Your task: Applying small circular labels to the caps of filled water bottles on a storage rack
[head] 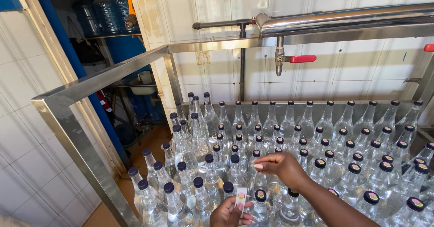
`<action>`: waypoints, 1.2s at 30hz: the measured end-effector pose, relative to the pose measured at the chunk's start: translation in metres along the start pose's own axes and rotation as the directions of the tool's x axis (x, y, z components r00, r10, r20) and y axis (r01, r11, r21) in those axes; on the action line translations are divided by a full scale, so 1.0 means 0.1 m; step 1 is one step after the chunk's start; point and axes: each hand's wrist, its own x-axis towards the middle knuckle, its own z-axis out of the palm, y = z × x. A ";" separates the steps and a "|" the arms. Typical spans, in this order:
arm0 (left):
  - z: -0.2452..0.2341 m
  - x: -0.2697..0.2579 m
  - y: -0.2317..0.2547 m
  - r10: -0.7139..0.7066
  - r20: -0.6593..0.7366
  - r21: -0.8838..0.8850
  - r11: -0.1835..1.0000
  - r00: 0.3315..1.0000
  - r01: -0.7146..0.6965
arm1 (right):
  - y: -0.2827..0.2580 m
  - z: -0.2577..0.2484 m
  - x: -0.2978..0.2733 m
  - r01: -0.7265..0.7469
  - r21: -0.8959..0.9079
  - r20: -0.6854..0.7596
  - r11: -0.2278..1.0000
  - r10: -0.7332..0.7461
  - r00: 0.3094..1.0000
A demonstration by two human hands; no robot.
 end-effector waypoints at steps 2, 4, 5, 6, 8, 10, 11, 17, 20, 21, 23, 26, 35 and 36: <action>-0.04 0.09 -0.08 -0.056 -0.042 -0.054 0.997 0.998 0.054 | 0.04 0.00 0.05 0.098 -0.053 -0.006 0.994 -0.098 0.995; -0.10 0.26 -0.27 -0.005 -0.022 -0.175 0.984 1.000 0.001 | 0.06 -0.01 0.05 0.101 -0.548 0.062 0.830 -0.080 0.995; -0.09 0.24 -0.24 -0.005 -0.023 -0.175 0.984 1.000 0.001 | 0.21 -0.03 0.15 0.102 -0.548 0.062 0.830 -0.081 0.995; -0.08 0.22 -0.20 -0.023 -0.038 -0.187 0.982 0.999 0.016 | 0.35 -0.06 0.25 0.175 -0.679 0.080 0.713 -0.165 0.983; -0.08 0.15 -0.10 -0.044 -0.054 -0.198 0.980 0.998 0.032 | 0.51 -0.08 0.33 0.235 -0.787 0.112 0.570 -0.243 0.964; -0.06 0.06 0.04 -0.102 -0.080 -0.157 0.984 0.992 0.088 | 0.54 -0.08 0.31 0.199 -0.793 0.131 0.576 -0.158 0.979; -0.05 0.06 0.03 -0.105 -0.080 -0.158 0.983 0.991 0.091 | 0.57 -0.08 0.32 0.197 -0.793 0.131 0.576 -0.155 0.979; 0.00 -0.04 0.11 -0.107 -0.154 -0.177 0.981 0.982 0.079 | 0.72 -0.10 0.32 0.304 -0.763 0.196 0.571 -0.243 0.950; 0.02 -0.01 0.04 -0.028 -0.159 -0.245 0.969 0.987 -0.012 | 0.64 -0.10 0.25 0.278 -0.855 0.259 0.439 -0.103 0.960; 0.05 -0.07 0.10 -0.027 -0.167 -0.253 0.967 0.986 -0.016 | 0.50 -0.10 0.16 0.202 -0.851 0.238 0.486 0.013 0.971; 0.06 -0.02 0.03 -0.028 -0.174 -0.261 0.965 0.984 -0.019 | 0.33 -0.17 0.08 0.119 -0.844 0.218 0.523 0.132 0.967; 0.03 0.12 -0.13 0.057 -0.124 -0.370 0.924 0.991 -0.100 | 0.29 -0.23 0.04 0.034 -0.719 0.246 0.694 0.208 0.946; 0.02 -0.04 -0.09 0.133 -0.210 -0.259 0.948 0.969 -0.186 | 0.04 0.49 -0.62 0.744 -0.342 0.347 0.574 -0.659 0.668; 0.00 -0.10 -0.06 0.154 -0.206 -0.214 0.957 0.966 -0.198 | 0.08 0.55 -0.60 0.806 -0.287 0.368 0.518 -0.717 0.592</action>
